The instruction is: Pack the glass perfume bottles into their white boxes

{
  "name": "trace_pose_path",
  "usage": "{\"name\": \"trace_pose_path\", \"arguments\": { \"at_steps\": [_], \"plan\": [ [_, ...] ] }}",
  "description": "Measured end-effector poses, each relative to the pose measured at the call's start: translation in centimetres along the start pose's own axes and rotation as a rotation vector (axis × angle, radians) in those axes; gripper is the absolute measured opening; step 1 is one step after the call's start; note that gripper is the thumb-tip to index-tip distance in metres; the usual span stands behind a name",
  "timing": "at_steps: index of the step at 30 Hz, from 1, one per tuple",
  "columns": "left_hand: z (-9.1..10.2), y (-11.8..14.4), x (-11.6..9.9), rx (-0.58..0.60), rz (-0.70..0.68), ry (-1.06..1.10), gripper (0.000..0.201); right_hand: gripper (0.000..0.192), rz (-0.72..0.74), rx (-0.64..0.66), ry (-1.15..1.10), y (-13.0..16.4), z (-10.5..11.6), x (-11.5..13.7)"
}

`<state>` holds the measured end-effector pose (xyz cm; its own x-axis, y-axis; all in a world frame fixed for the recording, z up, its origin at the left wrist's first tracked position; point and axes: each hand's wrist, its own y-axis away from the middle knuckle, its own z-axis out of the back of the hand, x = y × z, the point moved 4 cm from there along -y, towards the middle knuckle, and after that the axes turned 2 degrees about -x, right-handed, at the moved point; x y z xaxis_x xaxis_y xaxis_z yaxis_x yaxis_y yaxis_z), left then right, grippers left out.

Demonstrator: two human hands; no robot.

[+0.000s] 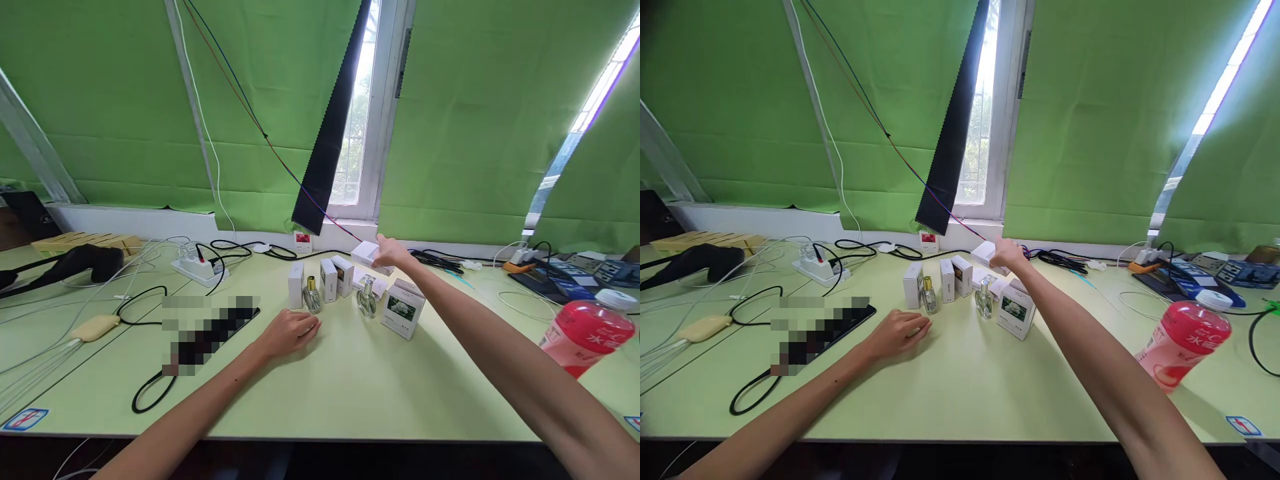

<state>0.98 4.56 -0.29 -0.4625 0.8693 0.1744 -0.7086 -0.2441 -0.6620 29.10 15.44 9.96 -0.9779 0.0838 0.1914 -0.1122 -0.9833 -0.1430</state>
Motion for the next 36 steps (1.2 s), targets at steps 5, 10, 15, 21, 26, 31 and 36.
{"name": "trace_pose_path", "arguments": {
  "at_steps": [5,10,15,21,26,31,36],
  "plan": [
    [2.0,-0.3,0.8,-0.235,0.110,-0.008,0.025,0.077,0.184,-0.176,-0.067,3.2,2.4,1.6],
    [4.1,0.2,1.8,-0.508,0.262,-0.080,0.027,0.084,0.450,-0.197,-0.227,8.3,1.5,4.1],
    [5.0,0.7,2.6,-0.592,0.428,-0.093,0.030,0.085,0.656,0.010,-0.352,12.5,-2.4,6.7],
    [3.7,0.2,2.0,-0.416,0.371,0.065,0.031,0.083,0.718,0.157,-0.489,13.9,-7.8,9.0],
    [2.4,-0.6,0.4,-0.182,0.230,0.258,0.016,0.077,0.780,0.196,-0.595,13.9,-9.2,10.5],
    [2.2,-0.7,0.0,-0.148,0.248,0.305,0.013,0.063,0.816,0.243,-0.626,12.9,-8.5,10.5],
    [2.4,-0.7,0.2,-0.154,0.300,0.332,0.010,0.032,0.687,0.169,-0.528,10.3,-7.7,9.9]
  ]
}}
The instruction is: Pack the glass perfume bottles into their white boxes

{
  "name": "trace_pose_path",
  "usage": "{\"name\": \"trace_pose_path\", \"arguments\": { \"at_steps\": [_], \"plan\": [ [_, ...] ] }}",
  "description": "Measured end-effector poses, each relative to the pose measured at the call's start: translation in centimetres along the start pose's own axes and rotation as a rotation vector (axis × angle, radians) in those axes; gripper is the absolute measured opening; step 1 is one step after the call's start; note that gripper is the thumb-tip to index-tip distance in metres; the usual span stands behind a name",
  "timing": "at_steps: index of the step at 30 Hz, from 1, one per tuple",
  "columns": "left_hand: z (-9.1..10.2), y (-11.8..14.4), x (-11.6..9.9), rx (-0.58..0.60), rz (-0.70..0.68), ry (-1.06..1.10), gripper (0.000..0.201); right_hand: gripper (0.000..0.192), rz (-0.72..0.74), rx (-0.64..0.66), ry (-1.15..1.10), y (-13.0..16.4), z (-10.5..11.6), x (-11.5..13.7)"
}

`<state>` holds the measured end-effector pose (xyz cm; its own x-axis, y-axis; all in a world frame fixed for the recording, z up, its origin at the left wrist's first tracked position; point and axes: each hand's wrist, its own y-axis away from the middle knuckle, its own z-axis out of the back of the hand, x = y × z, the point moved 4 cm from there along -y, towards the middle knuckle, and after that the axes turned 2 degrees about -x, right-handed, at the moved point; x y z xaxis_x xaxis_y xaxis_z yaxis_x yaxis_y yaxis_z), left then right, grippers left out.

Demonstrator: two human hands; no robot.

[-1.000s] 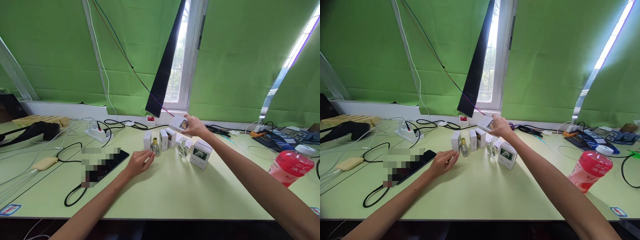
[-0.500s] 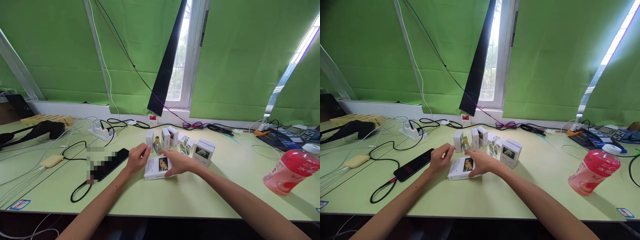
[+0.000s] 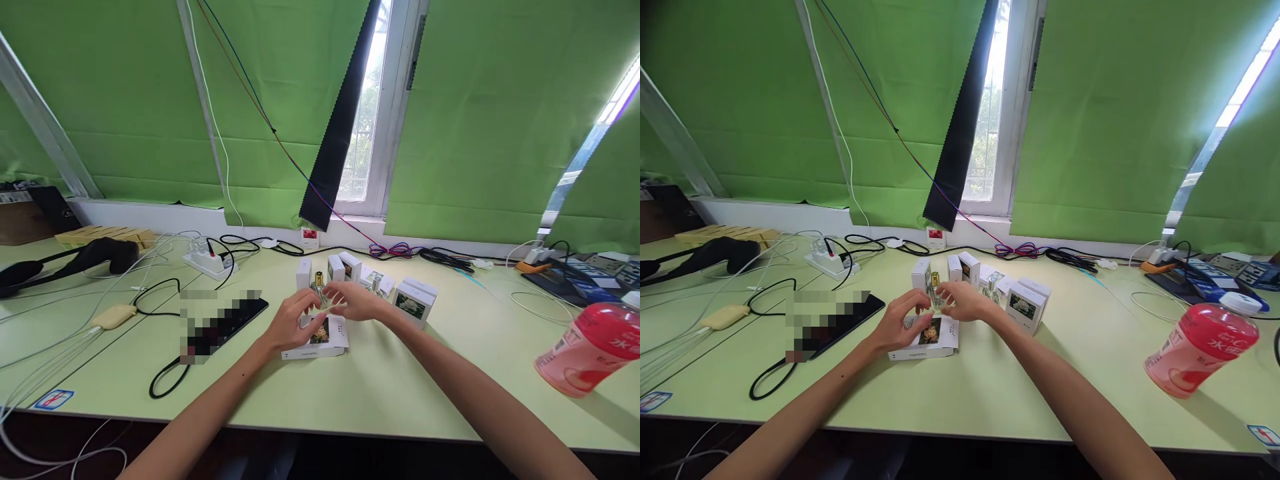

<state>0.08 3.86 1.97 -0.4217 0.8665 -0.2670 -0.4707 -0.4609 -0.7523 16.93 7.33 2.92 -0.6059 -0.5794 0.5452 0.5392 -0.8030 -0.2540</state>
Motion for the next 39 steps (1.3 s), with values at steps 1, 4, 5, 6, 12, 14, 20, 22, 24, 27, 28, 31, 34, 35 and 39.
{"name": "trace_pose_path", "arguments": {
  "at_steps": [1,4,5,6,12,14,20,22,24,27,28,31,34,35,39],
  "plan": [
    [0.0,0.0,-0.1,0.012,0.002,0.009,0.011,0.030,-0.031,-0.055,0.048,-0.3,0.3,-0.1],
    [-0.8,-0.1,-0.5,0.158,0.019,0.033,0.011,0.030,-0.070,-0.224,0.205,-1.2,0.8,0.4],
    [-1.1,-0.1,-0.7,0.236,0.033,0.033,0.011,0.032,-0.075,-0.252,0.255,-1.4,0.8,0.8],
    [-1.5,0.0,-0.8,0.317,0.056,0.027,0.014,0.034,-0.089,-0.260,0.303,-1.6,0.7,1.2],
    [-3.0,0.4,-0.8,0.672,0.221,0.003,0.079,0.046,-0.189,-0.124,0.480,-3.1,0.2,2.2],
    [-3.3,0.5,-0.9,0.715,0.208,0.009,0.086,0.050,-0.182,-0.097,0.499,-3.5,-0.1,2.0],
    [-3.7,1.0,-0.6,0.707,0.182,0.045,0.079,0.055,-0.162,-0.059,0.498,-4.6,-1.7,0.7],
    [-3.6,1.0,-0.7,0.689,0.181,0.070,0.078,0.054,-0.165,-0.056,0.482,-4.7,-2.0,0.4],
    [-3.5,0.8,-1.0,0.665,0.168,0.100,0.078,0.052,-0.164,-0.054,0.472,-4.7,-2.1,0.1],
    [-3.3,0.7,-1.5,0.646,0.158,0.133,0.075,0.052,-0.166,-0.041,0.465,-4.5,-1.8,-0.2],
    [-3.2,0.7,-1.6,0.645,0.164,0.139,0.075,0.053,-0.165,-0.034,0.463,-4.4,-1.7,-0.3],
    [-3.1,0.8,-1.9,0.644,0.184,0.141,0.073,0.055,-0.162,-0.010,0.456,-3.9,-1.1,-0.7],
    [-3.0,0.9,-1.9,0.637,0.212,0.117,0.061,0.058,-0.155,0.023,0.441,-3.2,-0.7,-1.0],
    [-2.9,0.9,-1.9,0.625,0.219,0.112,0.055,0.059,-0.150,0.035,0.430,-3.0,-0.6,-1.1],
    [-2.5,0.4,-2.1,0.534,0.202,0.136,0.031,0.057,-0.123,0.070,0.370,-1.8,0.0,-1.1]
  ]
}}
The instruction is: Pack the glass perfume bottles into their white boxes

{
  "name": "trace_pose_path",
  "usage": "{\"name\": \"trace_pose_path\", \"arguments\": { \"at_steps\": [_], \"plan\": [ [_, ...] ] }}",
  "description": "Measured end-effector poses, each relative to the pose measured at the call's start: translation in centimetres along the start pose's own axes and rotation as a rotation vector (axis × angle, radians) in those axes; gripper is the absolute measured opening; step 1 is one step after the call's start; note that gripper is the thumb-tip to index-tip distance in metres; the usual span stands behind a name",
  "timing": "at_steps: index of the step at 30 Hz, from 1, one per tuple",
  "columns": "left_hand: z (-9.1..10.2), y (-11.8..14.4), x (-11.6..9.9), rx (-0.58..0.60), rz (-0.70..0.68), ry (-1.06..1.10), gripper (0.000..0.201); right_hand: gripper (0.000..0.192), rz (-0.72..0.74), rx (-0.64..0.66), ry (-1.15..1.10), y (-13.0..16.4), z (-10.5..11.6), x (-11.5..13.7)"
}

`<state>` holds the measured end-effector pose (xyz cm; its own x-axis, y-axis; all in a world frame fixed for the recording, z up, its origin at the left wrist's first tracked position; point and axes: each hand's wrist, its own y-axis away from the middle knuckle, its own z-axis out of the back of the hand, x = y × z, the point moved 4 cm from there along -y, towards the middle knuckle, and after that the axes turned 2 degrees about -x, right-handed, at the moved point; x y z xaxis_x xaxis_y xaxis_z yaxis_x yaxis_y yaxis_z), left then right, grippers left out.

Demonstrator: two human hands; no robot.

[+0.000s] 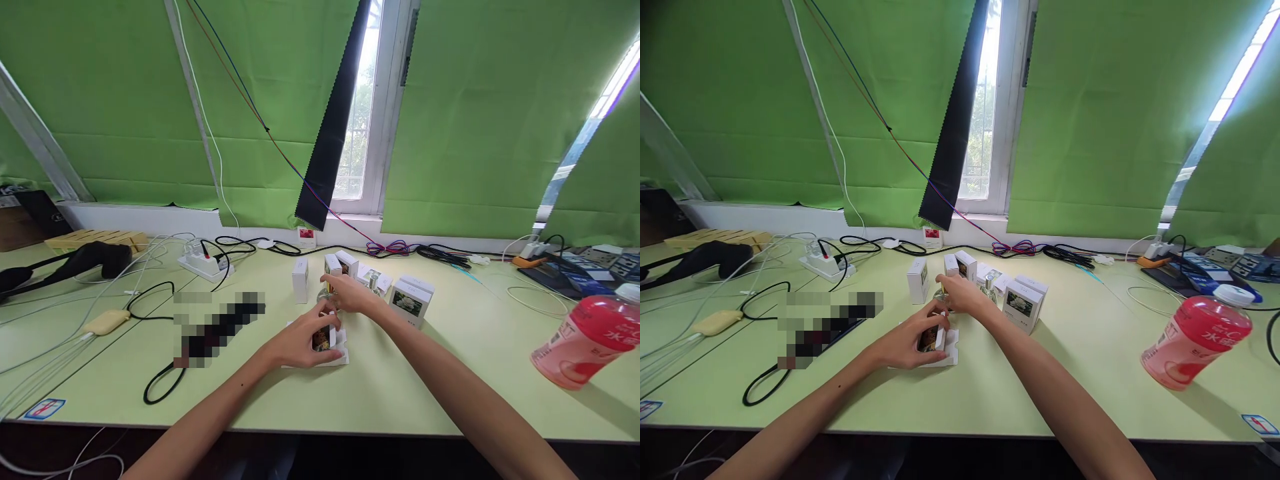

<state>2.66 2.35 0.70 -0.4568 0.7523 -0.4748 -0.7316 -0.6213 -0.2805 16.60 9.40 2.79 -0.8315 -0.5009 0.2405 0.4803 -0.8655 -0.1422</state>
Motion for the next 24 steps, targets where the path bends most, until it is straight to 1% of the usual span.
{"name": "trace_pose_path", "arguments": {
  "at_steps": [2,6,10,14,16,19,24],
  "plan": [
    [0.2,-0.1,-0.2,-0.036,-0.021,0.010,0.024,0.053,0.006,0.011,-0.020,0.7,0.3,0.0],
    [0.4,-0.2,-0.3,-0.070,-0.004,-0.023,0.020,0.047,-0.006,0.011,-0.040,1.9,0.6,0.1],
    [0.4,-0.3,-0.4,-0.038,0.040,-0.091,0.019,0.049,-0.046,0.005,-0.044,2.7,0.8,0.0],
    [0.5,-0.3,-0.2,-0.001,0.070,-0.138,0.017,0.049,-0.094,0.029,-0.048,3.2,0.9,-0.2],
    [0.5,-0.3,0.1,0.018,0.078,-0.147,0.019,0.049,-0.097,0.040,-0.060,3.4,0.9,-0.2],
    [0.4,-0.1,0.5,0.027,0.086,-0.158,0.023,0.042,-0.086,0.035,-0.091,3.6,0.9,-0.3],
    [0.4,0.0,0.4,0.009,0.077,-0.197,0.021,0.026,-0.068,0.012,-0.144,3.9,0.8,-0.2]
  ]
}}
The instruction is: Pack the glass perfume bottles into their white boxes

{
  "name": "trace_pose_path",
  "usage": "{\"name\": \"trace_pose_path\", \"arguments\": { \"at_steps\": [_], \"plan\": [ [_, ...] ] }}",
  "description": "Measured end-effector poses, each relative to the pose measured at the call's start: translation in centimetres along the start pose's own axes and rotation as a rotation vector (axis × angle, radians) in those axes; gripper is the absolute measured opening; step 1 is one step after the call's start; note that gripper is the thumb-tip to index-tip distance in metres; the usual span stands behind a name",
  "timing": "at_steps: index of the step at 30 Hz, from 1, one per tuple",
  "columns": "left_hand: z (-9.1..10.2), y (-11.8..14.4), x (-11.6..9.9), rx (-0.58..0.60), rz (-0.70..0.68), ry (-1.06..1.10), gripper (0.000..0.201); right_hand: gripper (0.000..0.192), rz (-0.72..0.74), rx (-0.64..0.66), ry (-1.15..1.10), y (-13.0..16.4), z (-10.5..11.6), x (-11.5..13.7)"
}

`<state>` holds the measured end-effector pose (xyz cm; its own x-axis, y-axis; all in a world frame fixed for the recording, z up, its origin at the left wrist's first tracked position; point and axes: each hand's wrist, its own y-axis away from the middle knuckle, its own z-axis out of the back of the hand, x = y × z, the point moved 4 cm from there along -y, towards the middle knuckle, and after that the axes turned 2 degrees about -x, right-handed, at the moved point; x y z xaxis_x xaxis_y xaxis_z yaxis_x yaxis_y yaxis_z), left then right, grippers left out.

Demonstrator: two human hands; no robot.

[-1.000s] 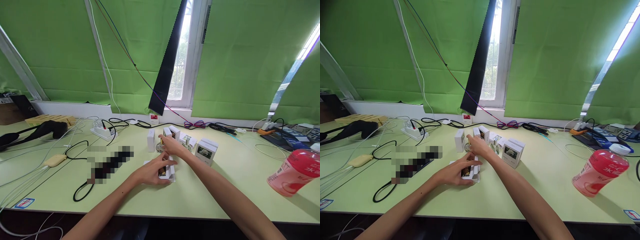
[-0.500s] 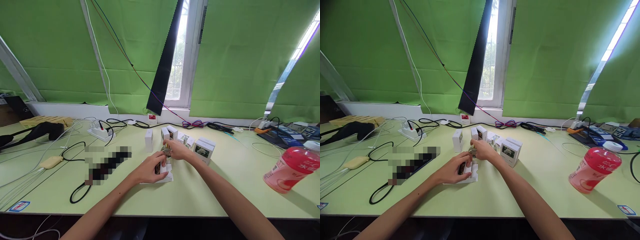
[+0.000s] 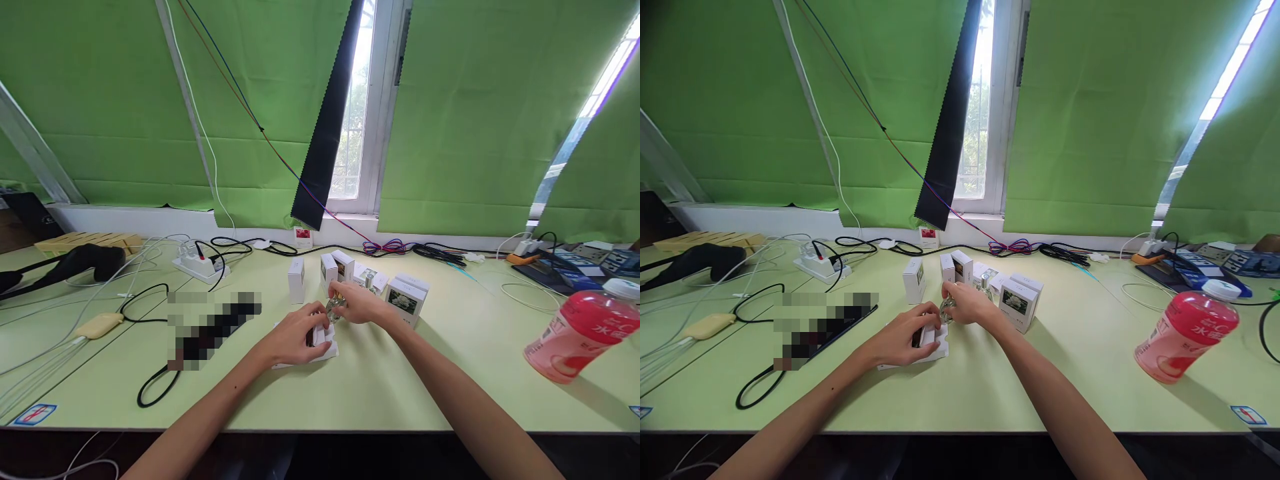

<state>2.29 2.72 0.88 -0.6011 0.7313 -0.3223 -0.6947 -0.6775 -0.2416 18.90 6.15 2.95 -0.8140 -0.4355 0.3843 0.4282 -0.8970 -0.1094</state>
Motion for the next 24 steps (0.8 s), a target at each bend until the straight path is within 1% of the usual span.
{"name": "trace_pose_path", "arguments": {
  "at_steps": [3,6,10,14,20,24],
  "plan": [
    [0.1,0.0,-0.2,-0.017,0.003,-0.025,0.026,0.017,-0.010,-0.044,-0.014,0.0,-0.2,0.0],
    [0.0,0.0,-0.2,-0.026,0.020,-0.040,0.028,0.012,-0.039,-0.127,0.003,0.1,-0.6,0.0],
    [-0.1,-0.1,0.2,-0.040,0.057,-0.042,0.032,0.014,-0.068,-0.234,0.034,0.2,-1.4,0.1],
    [-0.3,-0.1,0.4,-0.050,0.068,-0.030,0.032,0.015,-0.100,-0.312,0.084,0.2,-2.1,0.1],
    [-0.4,-0.2,0.5,-0.078,0.080,-0.019,0.031,0.012,-0.112,-0.369,0.113,0.4,-2.5,0.3],
    [-0.3,-0.3,0.5,-0.122,0.077,-0.019,0.023,0.020,-0.105,-0.375,0.067,0.9,-2.5,0.3]
  ]
}}
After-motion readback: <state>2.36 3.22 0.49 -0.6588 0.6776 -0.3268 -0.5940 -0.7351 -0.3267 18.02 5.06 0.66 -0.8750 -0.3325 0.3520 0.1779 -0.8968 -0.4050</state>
